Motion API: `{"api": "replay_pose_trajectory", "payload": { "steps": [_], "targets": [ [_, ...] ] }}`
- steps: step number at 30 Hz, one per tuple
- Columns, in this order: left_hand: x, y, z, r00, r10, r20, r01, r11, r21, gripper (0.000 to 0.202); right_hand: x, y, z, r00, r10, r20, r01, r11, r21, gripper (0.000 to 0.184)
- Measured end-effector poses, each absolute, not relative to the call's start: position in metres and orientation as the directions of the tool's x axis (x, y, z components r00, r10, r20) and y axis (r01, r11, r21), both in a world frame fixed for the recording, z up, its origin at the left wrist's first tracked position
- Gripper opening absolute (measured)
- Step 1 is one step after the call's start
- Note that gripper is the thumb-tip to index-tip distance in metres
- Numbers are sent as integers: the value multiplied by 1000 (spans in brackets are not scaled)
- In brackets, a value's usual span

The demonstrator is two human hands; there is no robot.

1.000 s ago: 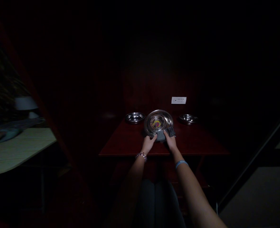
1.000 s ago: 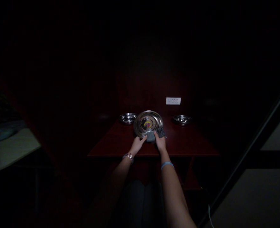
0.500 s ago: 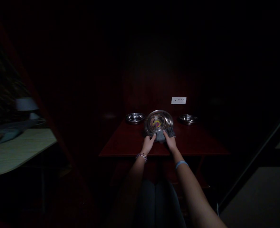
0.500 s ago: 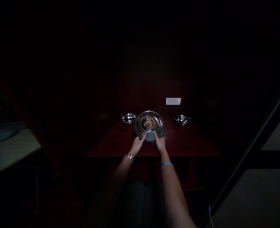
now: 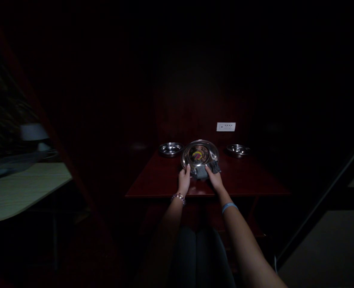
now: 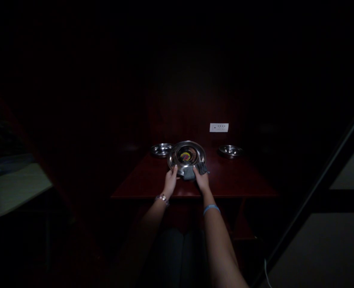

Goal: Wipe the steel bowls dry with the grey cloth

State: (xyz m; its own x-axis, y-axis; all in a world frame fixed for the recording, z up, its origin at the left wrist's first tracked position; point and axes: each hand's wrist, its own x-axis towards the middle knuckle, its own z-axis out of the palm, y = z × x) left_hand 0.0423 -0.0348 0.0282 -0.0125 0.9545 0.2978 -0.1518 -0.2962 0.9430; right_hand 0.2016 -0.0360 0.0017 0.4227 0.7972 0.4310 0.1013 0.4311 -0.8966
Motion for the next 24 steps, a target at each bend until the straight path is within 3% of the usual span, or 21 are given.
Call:
{"api": "replay_pose_trajectory", "payload": {
  "steps": [11, 24],
  "targets": [
    [44, -27, 20, -43, 932, 359, -49, -361, 931, 43, 200, -41, 8, 421, 788, 448, 94, 454, -886, 54],
    [43, -27, 16, 140, 909, 392, 99, -407, 908, 37, 197, -46, 13, 454, 795, 402, 58, 424, -904, 57]
  ]
}}
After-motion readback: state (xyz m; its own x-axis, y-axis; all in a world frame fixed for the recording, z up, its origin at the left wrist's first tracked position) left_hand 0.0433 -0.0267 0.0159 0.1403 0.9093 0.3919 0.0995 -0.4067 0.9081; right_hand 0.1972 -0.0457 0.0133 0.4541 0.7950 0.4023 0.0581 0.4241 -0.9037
